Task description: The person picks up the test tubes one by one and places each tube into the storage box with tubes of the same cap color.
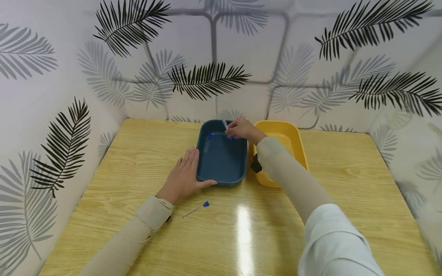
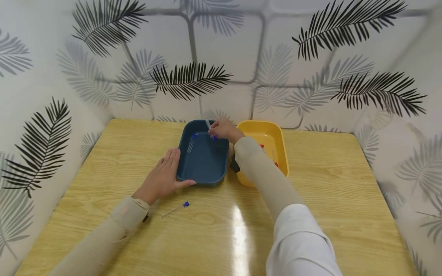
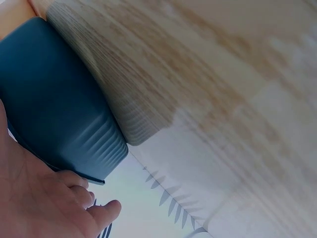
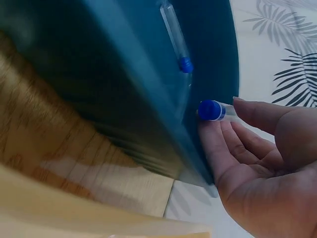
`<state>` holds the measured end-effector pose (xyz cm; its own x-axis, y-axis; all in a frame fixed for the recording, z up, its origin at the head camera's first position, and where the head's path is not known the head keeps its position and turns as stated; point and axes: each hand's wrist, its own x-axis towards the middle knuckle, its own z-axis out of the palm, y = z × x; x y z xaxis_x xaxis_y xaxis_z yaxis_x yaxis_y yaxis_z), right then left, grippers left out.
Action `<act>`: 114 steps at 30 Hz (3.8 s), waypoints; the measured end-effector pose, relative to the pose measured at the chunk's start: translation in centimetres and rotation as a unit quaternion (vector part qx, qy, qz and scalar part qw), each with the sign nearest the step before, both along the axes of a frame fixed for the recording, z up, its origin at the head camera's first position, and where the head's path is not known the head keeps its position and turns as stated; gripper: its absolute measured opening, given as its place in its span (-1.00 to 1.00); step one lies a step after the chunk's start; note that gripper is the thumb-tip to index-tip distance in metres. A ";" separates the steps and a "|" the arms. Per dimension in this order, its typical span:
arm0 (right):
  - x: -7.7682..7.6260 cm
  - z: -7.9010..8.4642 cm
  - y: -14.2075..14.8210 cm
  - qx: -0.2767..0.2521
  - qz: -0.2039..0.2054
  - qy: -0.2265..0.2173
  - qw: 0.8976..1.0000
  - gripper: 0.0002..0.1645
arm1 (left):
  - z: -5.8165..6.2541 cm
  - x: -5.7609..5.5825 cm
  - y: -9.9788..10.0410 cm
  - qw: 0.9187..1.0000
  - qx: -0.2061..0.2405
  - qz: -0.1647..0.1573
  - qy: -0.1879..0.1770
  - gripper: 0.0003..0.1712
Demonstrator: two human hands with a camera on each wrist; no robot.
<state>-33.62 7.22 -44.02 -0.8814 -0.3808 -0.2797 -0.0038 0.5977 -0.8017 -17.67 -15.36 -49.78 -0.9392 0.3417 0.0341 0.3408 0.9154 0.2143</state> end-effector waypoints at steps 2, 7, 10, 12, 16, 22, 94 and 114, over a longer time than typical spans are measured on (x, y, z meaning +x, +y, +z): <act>-0.1 -0.2 -0.1 0.008 -0.001 -0.010 1.000 -0.71 | 0.0 0.0 0.0 1.000 -0.001 0.001 0.001 0.40; -0.3 -0.3 -0.6 0.039 -0.002 -0.026 0.999 -0.72 | 0.0 0.0 -0.1 1.000 -0.001 -0.001 0.006 0.40; -0.5 -0.5 -1.0 0.041 0.000 -0.042 0.998 -0.71 | 0.0 0.0 -0.1 1.000 -0.002 0.000 0.007 0.40; -0.6 -0.6 -1.3 0.030 -0.004 -0.059 0.998 -0.70 | 0.0 0.1 -0.1 1.000 -0.002 0.000 0.005 0.40; -1.0 -0.9 -1.7 0.019 -0.007 -0.091 0.996 -0.69 | 0.1 0.1 -0.1 1.000 -0.002 0.001 0.003 0.40; -1.3 -0.8 -2.0 0.029 -0.017 -0.113 0.993 -0.72 | 0.3 0.2 -0.1 1.000 0.000 -0.002 0.011 0.39; 0.3 -0.1 -2.9 0.070 0.014 -0.037 0.997 -0.64 | 0.5 0.0 0.1 1.000 -0.016 0.000 0.004 0.40; 3.9 2.6 0.4 0.055 0.077 0.035 0.995 -0.65 | 0.3 0.0 0.1 1.000 -0.015 0.002 -0.006 0.40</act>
<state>-29.70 7.60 -41.38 -0.8336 -0.4837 -0.2668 -0.1560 0.6695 -0.7263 -17.71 -15.26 -49.50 -0.9410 0.3382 0.0123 0.3342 0.9231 0.1903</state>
